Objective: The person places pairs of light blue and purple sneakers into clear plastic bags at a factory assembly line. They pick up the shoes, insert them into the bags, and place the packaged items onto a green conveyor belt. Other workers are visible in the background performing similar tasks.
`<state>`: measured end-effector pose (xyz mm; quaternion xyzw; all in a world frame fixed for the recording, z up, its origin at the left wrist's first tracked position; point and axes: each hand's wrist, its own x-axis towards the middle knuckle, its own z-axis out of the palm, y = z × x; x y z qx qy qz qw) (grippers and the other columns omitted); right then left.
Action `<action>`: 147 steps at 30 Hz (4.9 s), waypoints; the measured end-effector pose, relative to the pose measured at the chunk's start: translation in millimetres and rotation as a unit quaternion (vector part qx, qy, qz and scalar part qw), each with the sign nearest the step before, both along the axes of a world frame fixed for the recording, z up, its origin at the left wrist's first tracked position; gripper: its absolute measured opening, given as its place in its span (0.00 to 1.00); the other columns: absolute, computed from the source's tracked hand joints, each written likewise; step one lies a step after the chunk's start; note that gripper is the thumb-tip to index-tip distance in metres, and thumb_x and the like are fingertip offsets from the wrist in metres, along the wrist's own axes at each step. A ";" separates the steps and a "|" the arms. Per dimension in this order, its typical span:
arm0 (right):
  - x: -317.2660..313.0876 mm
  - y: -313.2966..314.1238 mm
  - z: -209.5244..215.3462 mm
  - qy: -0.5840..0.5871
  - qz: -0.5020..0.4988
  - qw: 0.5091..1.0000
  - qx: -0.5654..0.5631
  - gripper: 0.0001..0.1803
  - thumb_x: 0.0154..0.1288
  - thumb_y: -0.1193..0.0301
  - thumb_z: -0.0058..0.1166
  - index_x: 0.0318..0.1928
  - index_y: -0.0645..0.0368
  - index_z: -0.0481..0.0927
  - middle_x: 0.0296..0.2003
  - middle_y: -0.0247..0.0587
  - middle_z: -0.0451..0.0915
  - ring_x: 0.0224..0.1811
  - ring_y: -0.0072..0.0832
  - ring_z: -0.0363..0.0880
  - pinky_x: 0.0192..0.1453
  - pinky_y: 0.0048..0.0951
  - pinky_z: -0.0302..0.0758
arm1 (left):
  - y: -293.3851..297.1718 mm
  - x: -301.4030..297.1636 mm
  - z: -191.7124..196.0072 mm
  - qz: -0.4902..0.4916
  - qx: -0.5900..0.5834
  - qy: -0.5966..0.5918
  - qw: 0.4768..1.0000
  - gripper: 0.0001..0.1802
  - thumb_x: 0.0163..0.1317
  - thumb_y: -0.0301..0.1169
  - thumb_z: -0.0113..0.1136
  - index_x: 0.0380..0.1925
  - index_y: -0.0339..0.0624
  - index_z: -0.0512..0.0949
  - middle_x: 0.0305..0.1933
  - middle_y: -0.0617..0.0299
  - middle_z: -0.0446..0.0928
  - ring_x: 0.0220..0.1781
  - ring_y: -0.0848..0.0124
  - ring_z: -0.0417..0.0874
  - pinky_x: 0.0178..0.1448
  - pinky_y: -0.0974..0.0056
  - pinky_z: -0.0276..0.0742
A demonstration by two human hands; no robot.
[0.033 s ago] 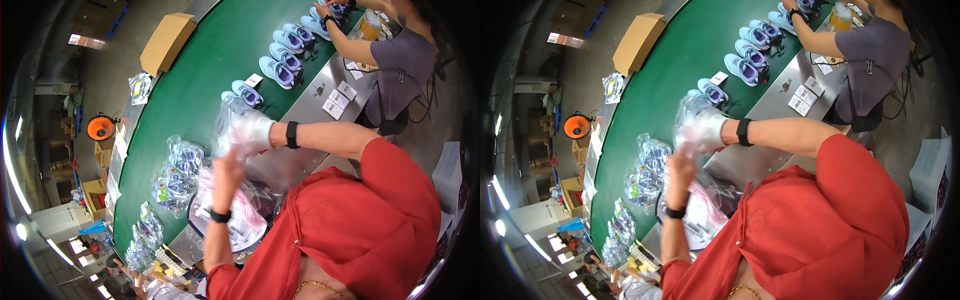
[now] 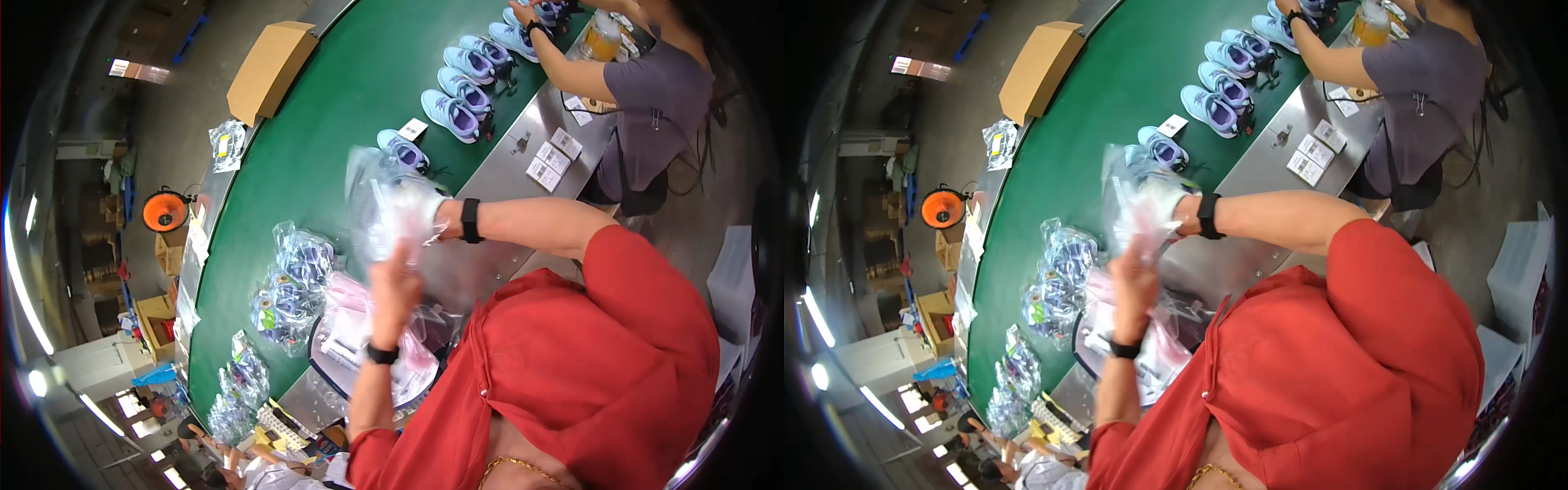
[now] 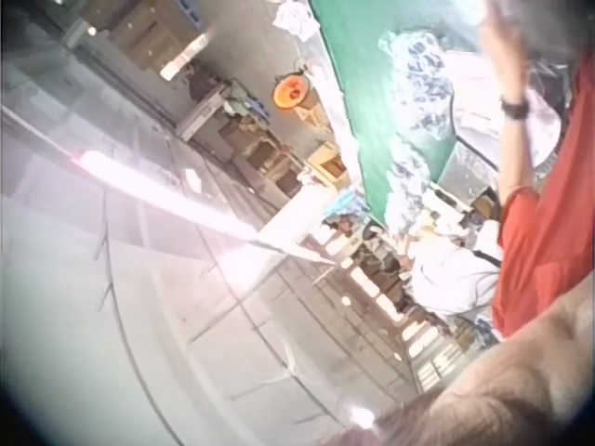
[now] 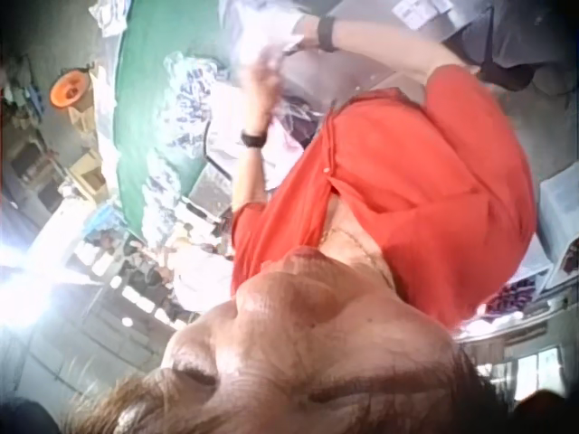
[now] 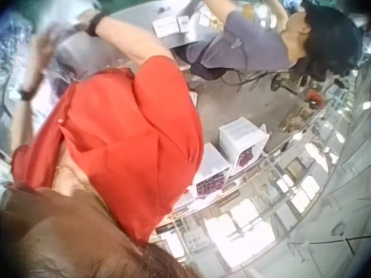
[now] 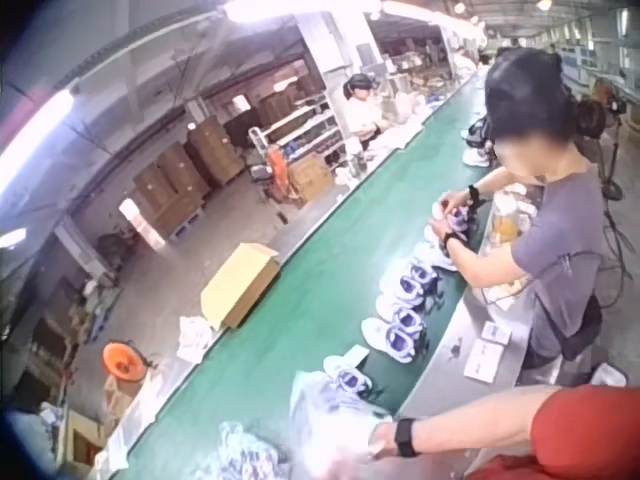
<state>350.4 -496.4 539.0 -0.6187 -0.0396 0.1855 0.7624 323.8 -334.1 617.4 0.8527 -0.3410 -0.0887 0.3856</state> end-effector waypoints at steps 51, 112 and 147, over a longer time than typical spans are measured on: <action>7.1 -12.1 44.3 -0.475 -0.209 0.736 -0.434 0.19 0.39 0.70 0.60 0.36 0.58 0.72 0.35 0.41 0.74 0.35 0.36 0.75 0.40 0.36 0.73 | -8.0 71.9 -29.3 0.429 -0.314 0.089 0.842 0.12 0.63 0.31 0.53 0.29 0.33 0.79 0.20 0.74 0.66 0.22 0.82 0.61 0.26 0.72 0.54; -7.8 -25.8 11.7 -0.245 -0.002 0.811 -0.532 0.15 0.51 0.56 0.55 0.33 0.52 0.79 0.30 0.42 0.75 0.38 0.39 0.74 0.43 0.37 0.68 | -48.7 40.2 -21.4 0.093 -0.081 0.083 0.989 0.08 0.62 0.25 0.55 0.38 0.32 0.78 0.32 0.60 0.79 0.37 0.73 0.76 0.44 0.67 0.73; 121.6 133.9 -52.9 -0.305 -0.124 0.878 -0.348 0.11 0.54 0.67 0.50 0.34 0.57 0.82 0.34 0.45 0.81 0.32 0.40 0.79 0.37 0.39 0.74 | 22.8 89.3 11.6 0.234 -0.119 0.203 0.943 0.11 0.57 0.31 0.63 0.36 0.38 0.76 0.26 0.72 0.72 0.21 0.84 0.65 0.23 0.77 0.58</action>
